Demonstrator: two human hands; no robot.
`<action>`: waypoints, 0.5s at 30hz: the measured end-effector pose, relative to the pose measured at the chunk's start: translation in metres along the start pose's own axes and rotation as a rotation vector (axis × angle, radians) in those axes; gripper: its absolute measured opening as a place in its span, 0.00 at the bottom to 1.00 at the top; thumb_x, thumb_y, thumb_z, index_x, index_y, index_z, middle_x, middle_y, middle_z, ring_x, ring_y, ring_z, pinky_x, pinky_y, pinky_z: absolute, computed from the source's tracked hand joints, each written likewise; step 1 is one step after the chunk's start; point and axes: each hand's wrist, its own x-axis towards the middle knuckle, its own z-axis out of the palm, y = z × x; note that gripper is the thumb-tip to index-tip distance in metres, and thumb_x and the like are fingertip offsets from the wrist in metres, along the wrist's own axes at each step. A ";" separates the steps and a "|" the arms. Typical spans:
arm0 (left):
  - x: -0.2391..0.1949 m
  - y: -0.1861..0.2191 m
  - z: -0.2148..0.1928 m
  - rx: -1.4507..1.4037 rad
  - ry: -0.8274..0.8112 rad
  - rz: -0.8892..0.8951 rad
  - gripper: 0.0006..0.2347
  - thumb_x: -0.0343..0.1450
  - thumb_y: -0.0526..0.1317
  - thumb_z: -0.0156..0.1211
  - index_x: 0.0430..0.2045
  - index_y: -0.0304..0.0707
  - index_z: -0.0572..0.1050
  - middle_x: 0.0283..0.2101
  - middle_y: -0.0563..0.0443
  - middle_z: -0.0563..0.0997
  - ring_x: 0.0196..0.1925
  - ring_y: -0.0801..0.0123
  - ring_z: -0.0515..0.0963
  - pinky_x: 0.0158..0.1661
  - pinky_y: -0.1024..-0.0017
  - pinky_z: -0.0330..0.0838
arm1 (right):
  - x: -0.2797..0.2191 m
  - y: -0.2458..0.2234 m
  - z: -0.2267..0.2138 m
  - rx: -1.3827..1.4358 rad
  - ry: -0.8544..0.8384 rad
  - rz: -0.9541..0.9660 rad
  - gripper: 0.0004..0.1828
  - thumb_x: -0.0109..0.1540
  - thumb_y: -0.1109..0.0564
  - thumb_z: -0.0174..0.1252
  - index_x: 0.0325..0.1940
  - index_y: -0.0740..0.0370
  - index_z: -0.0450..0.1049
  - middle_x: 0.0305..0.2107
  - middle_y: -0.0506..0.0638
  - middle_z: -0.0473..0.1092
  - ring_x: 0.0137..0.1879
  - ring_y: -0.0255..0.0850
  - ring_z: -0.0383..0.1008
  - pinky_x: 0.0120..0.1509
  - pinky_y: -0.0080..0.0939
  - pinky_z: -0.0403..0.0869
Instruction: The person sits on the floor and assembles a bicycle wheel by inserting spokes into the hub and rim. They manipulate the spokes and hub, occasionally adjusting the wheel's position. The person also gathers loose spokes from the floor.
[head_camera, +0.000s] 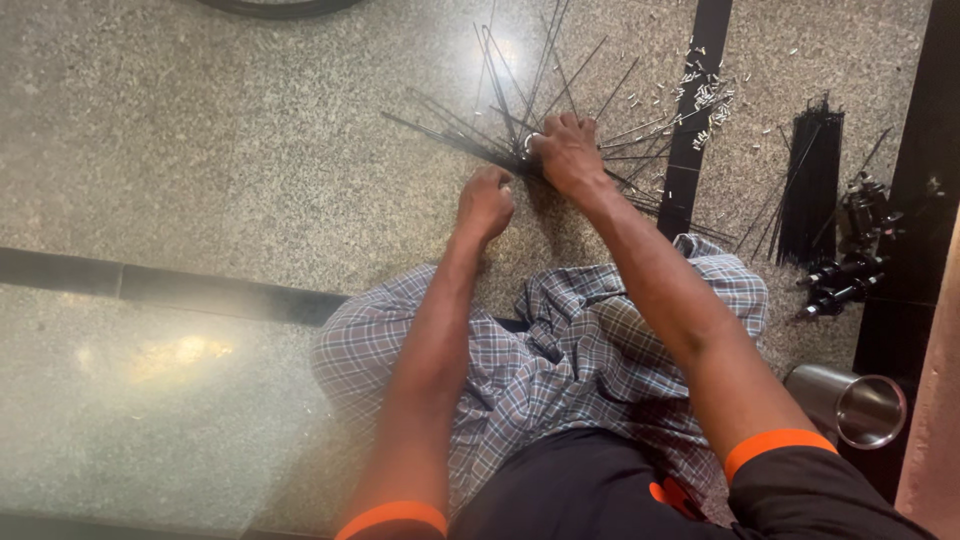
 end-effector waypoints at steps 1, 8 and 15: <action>0.000 0.001 0.000 -0.004 -0.004 -0.001 0.12 0.67 0.34 0.54 0.42 0.33 0.78 0.51 0.36 0.79 0.56 0.48 0.77 0.58 0.58 0.69 | 0.000 0.002 -0.003 -0.033 0.036 -0.038 0.11 0.64 0.64 0.57 0.43 0.51 0.82 0.44 0.53 0.70 0.53 0.46 0.65 0.60 0.52 0.64; 0.000 -0.006 0.002 0.006 0.024 0.069 0.11 0.67 0.35 0.57 0.40 0.34 0.79 0.49 0.36 0.80 0.54 0.46 0.77 0.56 0.56 0.69 | -0.051 0.010 -0.018 -0.133 -0.154 0.143 0.12 0.64 0.67 0.54 0.49 0.57 0.75 0.46 0.54 0.68 0.52 0.45 0.68 0.56 0.49 0.69; -0.001 -0.012 0.013 0.047 0.021 0.128 0.10 0.66 0.33 0.56 0.38 0.34 0.79 0.46 0.38 0.81 0.53 0.46 0.77 0.55 0.56 0.70 | -0.111 0.010 0.052 0.155 0.134 0.008 0.15 0.56 0.59 0.61 0.47 0.60 0.73 0.50 0.59 0.68 0.58 0.57 0.67 0.58 0.60 0.68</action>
